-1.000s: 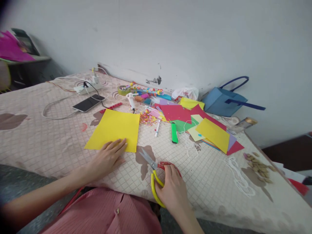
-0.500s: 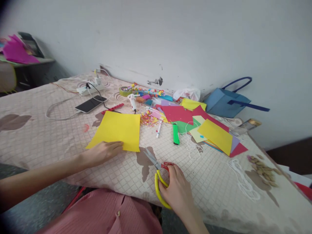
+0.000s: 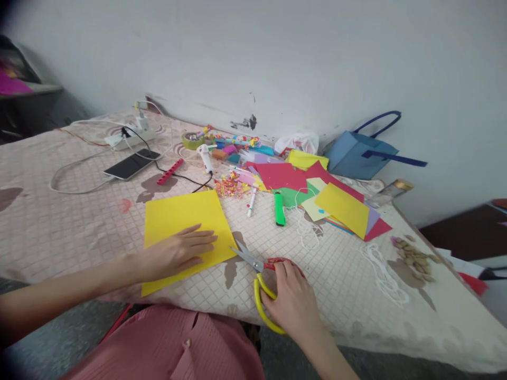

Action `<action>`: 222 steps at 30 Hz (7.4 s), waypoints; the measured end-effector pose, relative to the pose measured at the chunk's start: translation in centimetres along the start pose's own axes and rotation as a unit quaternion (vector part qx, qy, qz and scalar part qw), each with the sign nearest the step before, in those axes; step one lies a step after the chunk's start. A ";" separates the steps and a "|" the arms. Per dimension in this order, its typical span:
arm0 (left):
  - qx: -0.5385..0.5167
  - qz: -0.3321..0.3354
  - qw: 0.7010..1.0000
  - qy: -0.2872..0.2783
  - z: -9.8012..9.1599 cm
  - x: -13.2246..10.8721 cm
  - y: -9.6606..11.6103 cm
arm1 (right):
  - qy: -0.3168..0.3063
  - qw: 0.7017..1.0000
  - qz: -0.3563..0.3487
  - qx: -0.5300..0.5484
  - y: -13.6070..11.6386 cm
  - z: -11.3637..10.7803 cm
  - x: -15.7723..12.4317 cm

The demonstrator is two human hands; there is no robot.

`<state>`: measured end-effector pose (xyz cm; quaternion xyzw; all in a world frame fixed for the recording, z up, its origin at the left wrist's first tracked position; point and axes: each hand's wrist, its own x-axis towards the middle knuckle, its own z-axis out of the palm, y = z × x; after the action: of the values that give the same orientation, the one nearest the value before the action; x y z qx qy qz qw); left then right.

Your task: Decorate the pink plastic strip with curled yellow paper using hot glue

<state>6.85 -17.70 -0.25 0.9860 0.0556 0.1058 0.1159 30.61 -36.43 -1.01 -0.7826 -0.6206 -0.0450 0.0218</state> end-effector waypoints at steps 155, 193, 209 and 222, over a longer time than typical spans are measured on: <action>-0.003 -0.113 0.992 -0.064 1.4 6.5 0.5 | 0.037 0.993 -0.089 -0.065 2.9 0.6 10.9; -0.241 -0.074 0.963 -0.097 -2.4 11.1 -12.1 | 0.127 0.975 -0.150 -0.102 3.4 0.9 10.2; -0.361 -0.078 0.921 -0.125 -2.5 10.9 -12.2 | 0.143 0.969 -0.158 -0.124 2.9 0.4 10.1; -0.392 -0.083 0.906 -0.137 -2.4 10.9 -12.5 | 0.152 0.965 -0.166 -0.133 3.4 0.8 10.0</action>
<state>15.85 -3.67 1.18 0.8578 0.0746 -0.0271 0.5079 36.26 -27.41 -0.76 -0.6487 -0.7194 -0.2481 0.0039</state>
